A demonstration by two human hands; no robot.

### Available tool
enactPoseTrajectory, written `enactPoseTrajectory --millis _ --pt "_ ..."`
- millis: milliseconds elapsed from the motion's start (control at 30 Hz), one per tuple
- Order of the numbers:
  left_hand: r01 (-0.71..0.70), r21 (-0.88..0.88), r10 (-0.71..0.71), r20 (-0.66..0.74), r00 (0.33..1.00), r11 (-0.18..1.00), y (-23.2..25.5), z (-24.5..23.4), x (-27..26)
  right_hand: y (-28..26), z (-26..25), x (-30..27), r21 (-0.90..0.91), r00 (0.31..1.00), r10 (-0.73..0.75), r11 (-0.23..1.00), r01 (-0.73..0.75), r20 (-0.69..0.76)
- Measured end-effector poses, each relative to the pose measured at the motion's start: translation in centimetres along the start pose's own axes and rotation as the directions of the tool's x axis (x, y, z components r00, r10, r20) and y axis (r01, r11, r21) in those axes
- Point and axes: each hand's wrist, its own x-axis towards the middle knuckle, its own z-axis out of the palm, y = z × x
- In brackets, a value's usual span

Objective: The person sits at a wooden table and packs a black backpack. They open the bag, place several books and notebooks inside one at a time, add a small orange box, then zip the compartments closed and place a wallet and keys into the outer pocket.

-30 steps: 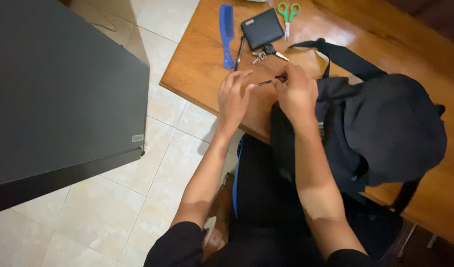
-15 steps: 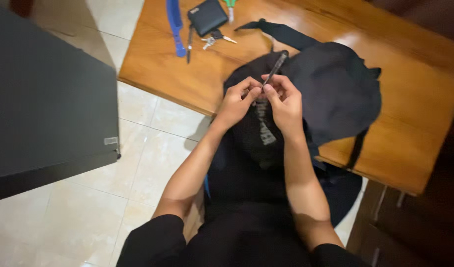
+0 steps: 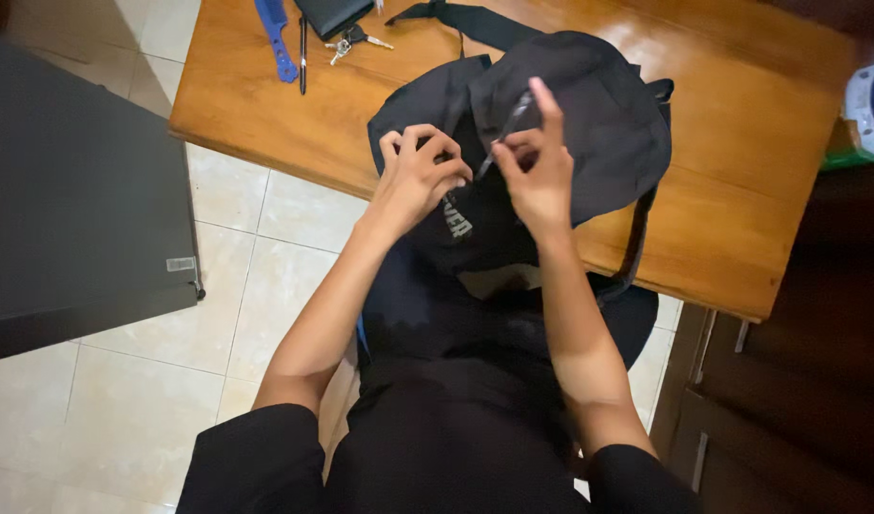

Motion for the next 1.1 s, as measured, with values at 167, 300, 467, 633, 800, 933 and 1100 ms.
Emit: enactPoseTrajectory --millis 167,300,467,633,800,933,1100 --pt "-0.073 -0.021 0.074 0.035 0.997 0.997 0.4 -0.8 -0.5 -0.7 0.5 0.2 -0.334 0.946 -0.152 0.910 0.247 0.288" --pt "-0.006 -0.105 0.000 -0.058 0.998 0.994 -0.1 -1.6 -0.2 -1.5 0.0 0.3 -0.337 0.965 -0.252 0.904 0.263 0.077" --pt "0.261 -0.198 -0.296 -0.176 0.939 0.945 -2.6 -1.1 0.2 -3.7 2.9 0.7 -0.345 0.941 -0.336 0.880 0.326 0.033" --pt "0.679 -0.355 -0.765 -0.245 0.596 0.642 -9.8 -0.2 -1.4 -4.9 9.5 2.2 -0.202 0.917 -0.377 0.896 0.396 0.127" --pt "0.836 -0.073 -0.768 -0.444 0.461 0.543 -18.6 1.8 -4.1 -4.0 16.1 3.5 -0.223 0.915 -0.335 0.897 0.383 0.224" --pt "0.833 0.212 -0.682 -0.491 0.542 0.511 -23.9 4.7 -4.2 -2.5 19.7 3.6 -0.192 0.896 -0.369 0.888 0.419 0.249" --pt "0.853 0.289 -0.750 -0.408 0.521 0.435 -28.4 7.2 -3.8 -1.2 21.0 3.6 -0.138 0.909 -0.333 0.917 0.374 0.251"
